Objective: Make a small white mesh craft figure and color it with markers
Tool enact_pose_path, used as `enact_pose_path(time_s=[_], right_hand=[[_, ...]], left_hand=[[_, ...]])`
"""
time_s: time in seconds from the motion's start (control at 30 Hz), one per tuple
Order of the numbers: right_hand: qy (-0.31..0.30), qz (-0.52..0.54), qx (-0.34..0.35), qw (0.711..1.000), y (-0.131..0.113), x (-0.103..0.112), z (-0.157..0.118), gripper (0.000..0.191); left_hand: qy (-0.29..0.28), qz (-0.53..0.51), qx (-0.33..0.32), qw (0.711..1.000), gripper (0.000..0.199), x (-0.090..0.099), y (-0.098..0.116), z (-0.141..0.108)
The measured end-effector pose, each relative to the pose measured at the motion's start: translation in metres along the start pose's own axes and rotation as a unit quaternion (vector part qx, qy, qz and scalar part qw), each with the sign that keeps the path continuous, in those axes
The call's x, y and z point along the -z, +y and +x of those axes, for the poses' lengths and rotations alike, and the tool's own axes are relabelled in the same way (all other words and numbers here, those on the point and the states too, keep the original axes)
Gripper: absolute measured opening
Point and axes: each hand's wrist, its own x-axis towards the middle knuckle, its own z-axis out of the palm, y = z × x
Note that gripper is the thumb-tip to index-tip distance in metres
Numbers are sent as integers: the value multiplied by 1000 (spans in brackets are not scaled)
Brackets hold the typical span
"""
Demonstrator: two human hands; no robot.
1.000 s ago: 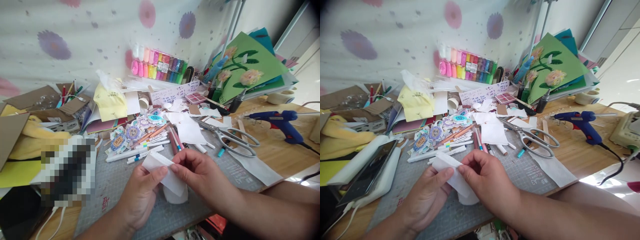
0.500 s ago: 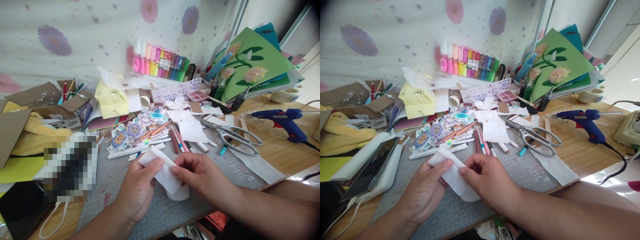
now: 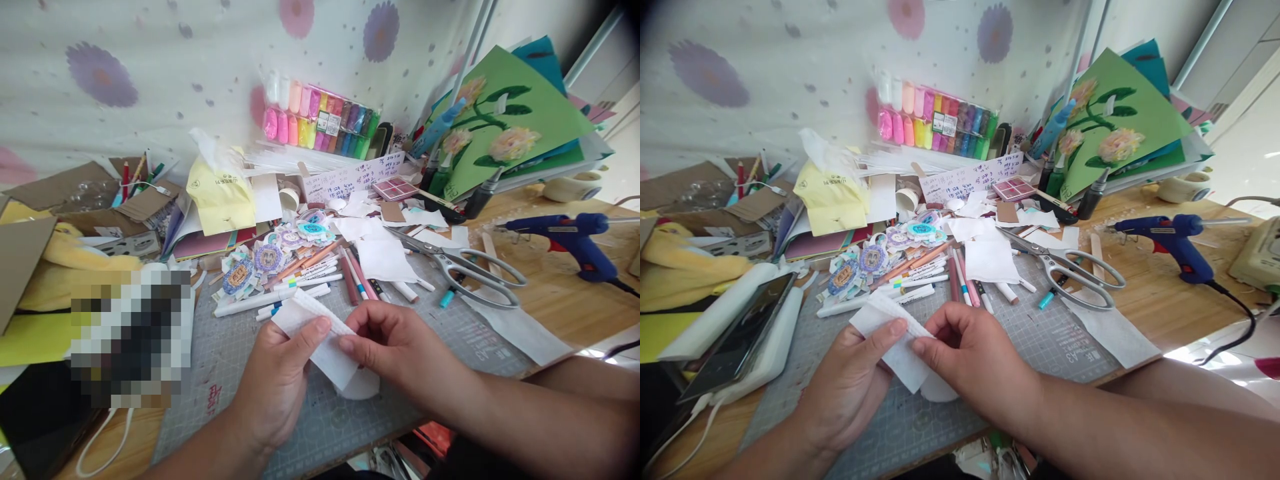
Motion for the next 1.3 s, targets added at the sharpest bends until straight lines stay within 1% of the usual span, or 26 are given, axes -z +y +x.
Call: enact_pose_path(time_s=[0.1,0.17,0.3,0.5,0.6,0.67,0.77,0.87,0.97,1.13,1.3], right_hand=[[-23,21,-7,999,1,1,-1,32],[-29,16,-8,999,1,2,-2,33],[-22,-6,-11,1000,1,3,-3,29],[-8,-11,-4,1000,2,3,-4,25],[-7,-15,6,1000,2,4,-5,23],[-7,0,15,1000,1,4,-5,20],[8,16,38,999,-3,5,-4,22],[4,10,46,999,-6,5,-3,17],[-4,9,28,1000,-8,4,-2,18],[5,24,-7,1000,-8,5,-1,19],[3,24,7,1000,-7,7,-1,18]], left_hand=[[-5,11,-9,1000,9,0,1,0],[-11,15,-13,1000,8,1,1,0],[-13,20,-13,1000,10,0,1,-1],[-18,-8,-4,1000,10,-1,1,1],[-22,6,-11,1000,9,1,0,0],[-30,33,-16,999,9,4,0,0],[-61,105,-5,993,14,7,-1,-1],[-96,213,2,972,17,8,0,-2],[-109,288,-1,951,20,6,3,-3],[-128,319,22,939,15,4,5,-3],[-142,326,38,934,17,5,4,-3]])
